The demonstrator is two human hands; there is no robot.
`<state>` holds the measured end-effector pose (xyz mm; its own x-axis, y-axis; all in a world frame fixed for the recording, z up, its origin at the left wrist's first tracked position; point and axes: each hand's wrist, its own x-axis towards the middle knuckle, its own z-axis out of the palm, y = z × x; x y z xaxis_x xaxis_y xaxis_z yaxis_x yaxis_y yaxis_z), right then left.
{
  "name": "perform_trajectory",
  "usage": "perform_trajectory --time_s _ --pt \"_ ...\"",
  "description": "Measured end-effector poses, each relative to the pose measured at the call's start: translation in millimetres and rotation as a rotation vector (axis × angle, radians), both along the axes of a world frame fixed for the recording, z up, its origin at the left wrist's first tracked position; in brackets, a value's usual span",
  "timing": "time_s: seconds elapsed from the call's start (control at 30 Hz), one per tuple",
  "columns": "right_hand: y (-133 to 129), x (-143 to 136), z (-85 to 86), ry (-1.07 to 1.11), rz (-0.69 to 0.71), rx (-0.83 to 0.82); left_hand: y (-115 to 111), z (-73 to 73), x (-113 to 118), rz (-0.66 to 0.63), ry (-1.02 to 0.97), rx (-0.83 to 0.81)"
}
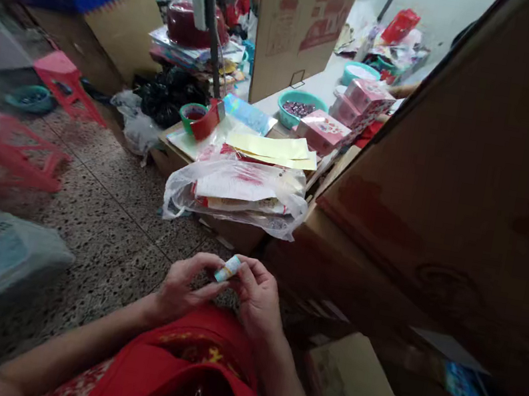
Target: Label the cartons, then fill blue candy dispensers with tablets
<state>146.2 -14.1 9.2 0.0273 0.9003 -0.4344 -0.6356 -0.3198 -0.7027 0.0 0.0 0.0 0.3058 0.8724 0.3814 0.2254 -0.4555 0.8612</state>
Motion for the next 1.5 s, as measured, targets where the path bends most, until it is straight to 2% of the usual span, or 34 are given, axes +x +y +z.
perform_trajectory --time_s 0.13,0.3,0.37,0.53,0.67,0.83,1.13,1.27,1.37,1.43,1.5 --pt "-2.0 0.1 3.2 -0.019 0.028 0.002 1.8 6.6 0.3 0.013 -0.052 -0.231" --pt "-3.5 0.2 2.3 -0.086 0.019 -0.029 11.6 7.3 -5.3 -0.137 -0.178 -0.643" --pt "-4.3 0.9 0.4 -0.137 0.031 -0.028 14.4 6.3 -6.0 -0.154 -0.205 -0.696" --pt "-8.3 2.5 -2.8 -0.296 0.042 0.033 15.6 5.3 -1.2 0.000 -0.048 -0.460" --pt "-10.7 1.8 -1.4 -0.372 0.031 0.026 17.7 5.8 1.5 0.024 0.096 -0.377" --pt "-10.8 1.7 -5.1 -0.368 0.001 0.000 21.9 6.9 2.7 0.008 0.099 -0.395" --pt "-8.6 0.9 -12.6 -0.268 -0.039 -0.060 23.4 5.8 4.1 -0.004 0.051 -0.538" --pt "-8.2 0.7 -10.7 -0.269 -0.039 -0.064 26.3 4.6 2.0 -0.088 -0.032 -0.623" --pt "-3.8 5.3 -4.5 -0.303 0.043 -0.020 37.9 14.5 -5.4 -0.189 0.028 -0.560" --pt "5.4 9.3 2.2 -0.336 0.122 0.046 49.4 28.5 -13.5 -0.248 0.150 -0.392" --pt "22.6 11.1 9.7 -0.351 0.108 0.141 61.1 45.1 -21.5 -0.230 0.245 -0.230"
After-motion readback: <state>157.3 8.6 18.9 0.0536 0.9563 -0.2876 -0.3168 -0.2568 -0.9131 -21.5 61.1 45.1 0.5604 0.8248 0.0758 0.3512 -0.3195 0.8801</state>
